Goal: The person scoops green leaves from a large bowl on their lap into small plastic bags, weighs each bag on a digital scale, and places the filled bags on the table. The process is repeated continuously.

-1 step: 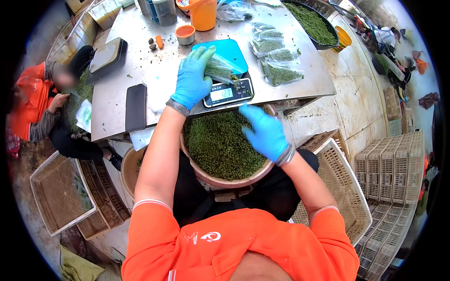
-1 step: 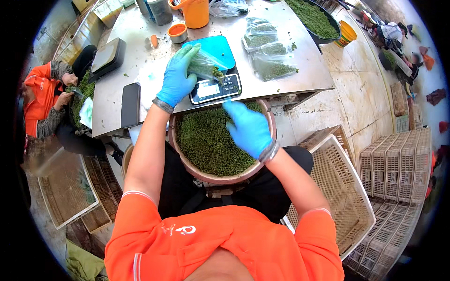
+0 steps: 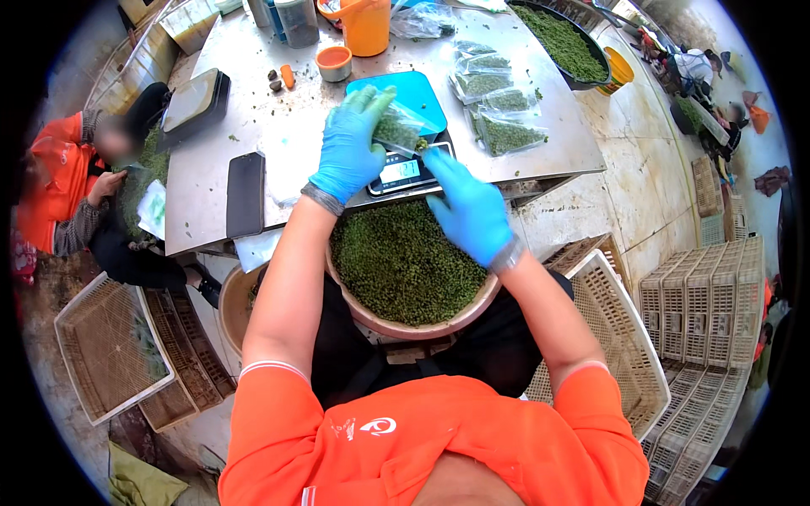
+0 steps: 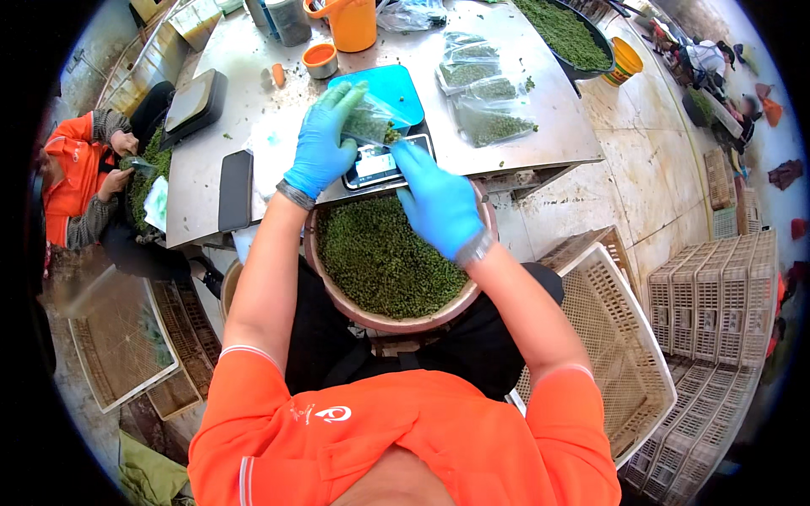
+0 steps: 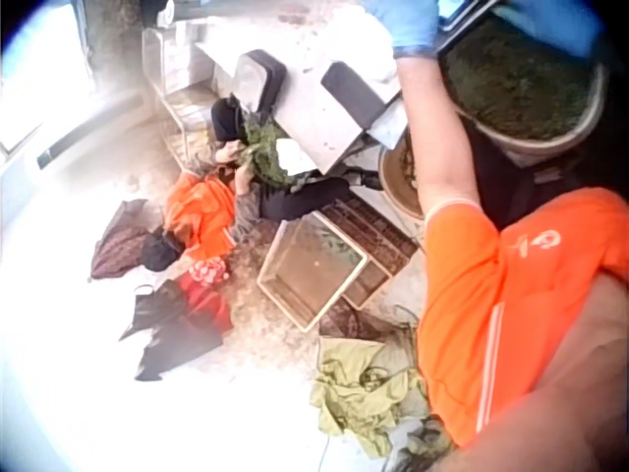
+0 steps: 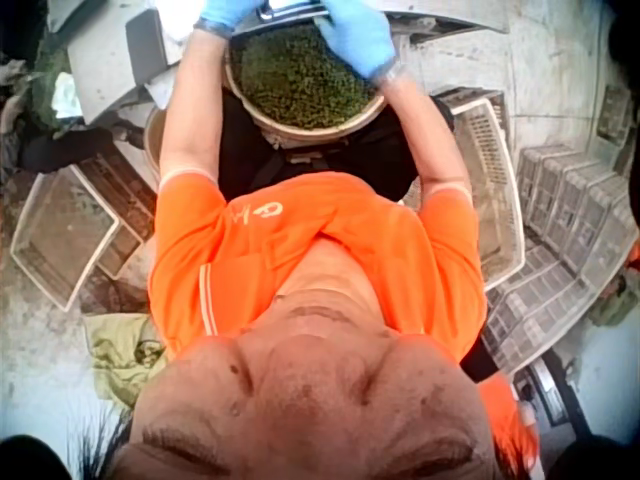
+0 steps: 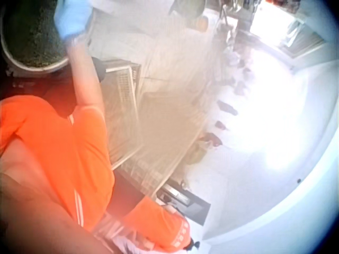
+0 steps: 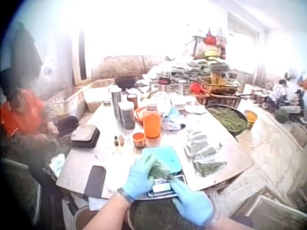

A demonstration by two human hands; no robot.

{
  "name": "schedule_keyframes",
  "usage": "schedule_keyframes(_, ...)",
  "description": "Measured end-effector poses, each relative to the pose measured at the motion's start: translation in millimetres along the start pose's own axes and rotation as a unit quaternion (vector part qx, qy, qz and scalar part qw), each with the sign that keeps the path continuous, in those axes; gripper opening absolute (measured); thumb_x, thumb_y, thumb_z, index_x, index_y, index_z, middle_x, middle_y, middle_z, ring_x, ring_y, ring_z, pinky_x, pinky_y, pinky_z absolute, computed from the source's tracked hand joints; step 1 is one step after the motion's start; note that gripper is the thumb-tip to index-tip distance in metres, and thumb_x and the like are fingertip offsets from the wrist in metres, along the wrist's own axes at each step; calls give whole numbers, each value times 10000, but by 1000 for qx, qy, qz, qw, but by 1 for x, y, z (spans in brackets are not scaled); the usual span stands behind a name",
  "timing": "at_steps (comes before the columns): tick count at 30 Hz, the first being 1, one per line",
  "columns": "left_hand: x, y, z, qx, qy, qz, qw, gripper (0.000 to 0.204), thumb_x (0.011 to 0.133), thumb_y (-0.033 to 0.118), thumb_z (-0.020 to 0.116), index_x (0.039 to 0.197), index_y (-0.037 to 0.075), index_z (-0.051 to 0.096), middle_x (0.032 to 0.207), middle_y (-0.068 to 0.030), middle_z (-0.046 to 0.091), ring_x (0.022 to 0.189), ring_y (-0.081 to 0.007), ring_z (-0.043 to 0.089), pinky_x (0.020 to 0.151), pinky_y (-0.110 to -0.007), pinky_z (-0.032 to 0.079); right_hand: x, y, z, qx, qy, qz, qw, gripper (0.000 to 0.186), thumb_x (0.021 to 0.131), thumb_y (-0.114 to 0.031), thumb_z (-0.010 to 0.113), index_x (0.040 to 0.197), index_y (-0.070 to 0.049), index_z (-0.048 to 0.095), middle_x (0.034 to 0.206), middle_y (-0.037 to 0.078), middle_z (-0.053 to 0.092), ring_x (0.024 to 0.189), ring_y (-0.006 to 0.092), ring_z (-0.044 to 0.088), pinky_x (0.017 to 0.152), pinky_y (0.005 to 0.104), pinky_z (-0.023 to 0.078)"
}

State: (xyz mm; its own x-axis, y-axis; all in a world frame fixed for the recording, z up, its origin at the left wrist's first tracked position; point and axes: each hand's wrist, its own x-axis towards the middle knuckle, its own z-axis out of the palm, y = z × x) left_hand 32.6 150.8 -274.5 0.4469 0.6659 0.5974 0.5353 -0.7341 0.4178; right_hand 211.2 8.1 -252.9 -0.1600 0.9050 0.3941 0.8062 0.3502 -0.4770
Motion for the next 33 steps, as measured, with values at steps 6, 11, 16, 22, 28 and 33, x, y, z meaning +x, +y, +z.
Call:
schedule_keyframes(6,1,7,9,4,-52,15,999,582,671,25,651,1237,155,622,1242,-159,572,1194,-342,508,1005,-420,409,54,31,55,-11,45,38,998,337,784,-129,679,1112,-116,602,1037,144,624,860,343,638,724,421,526)
schedule_keyframes(11,-5,4,8,9,-28,13,999,563,666,-4,612,1213,127,630,1225,-158,585,1191,-335,514,1010,-415,407,-19,25,39,119,69,108,985,220,783,-155,725,977,-63,673,875,136,652,763,279,637,677,368,520)
schedule_keyframes(16,-10,27,-13,-59,84,2,995,615,672,-31,547,1271,106,572,1241,-138,581,1179,-350,510,1020,-408,399,-87,28,45,334,8,394,857,218,851,-141,709,1007,3,663,766,22,644,517,56,530,465,223,445)
schedule_keyframes(22,-89,91,-18,-369,-180,-156,898,513,828,91,625,1325,43,505,889,-102,658,672,-118,594,656,-277,514,-58,-25,-2,416,12,321,851,206,874,-140,686,1024,0,665,771,19,637,537,48,528,455,215,433)
schedule_keyframes(28,-107,86,-3,-236,-272,-224,906,176,846,139,592,1003,67,628,802,-168,653,739,-292,656,660,-405,518,-64,-16,19,70,-46,156,984,238,857,-289,656,924,-60,671,850,158,660,758,342,633,665,423,502)
schedule_keyframes(33,-113,86,4,-62,-250,-131,957,111,842,192,590,884,92,613,777,-179,639,766,-394,625,669,-501,492,-74,-23,14,20,-85,132,987,200,866,-269,634,855,-70,646,773,148,627,725,342,624,645,435,493)
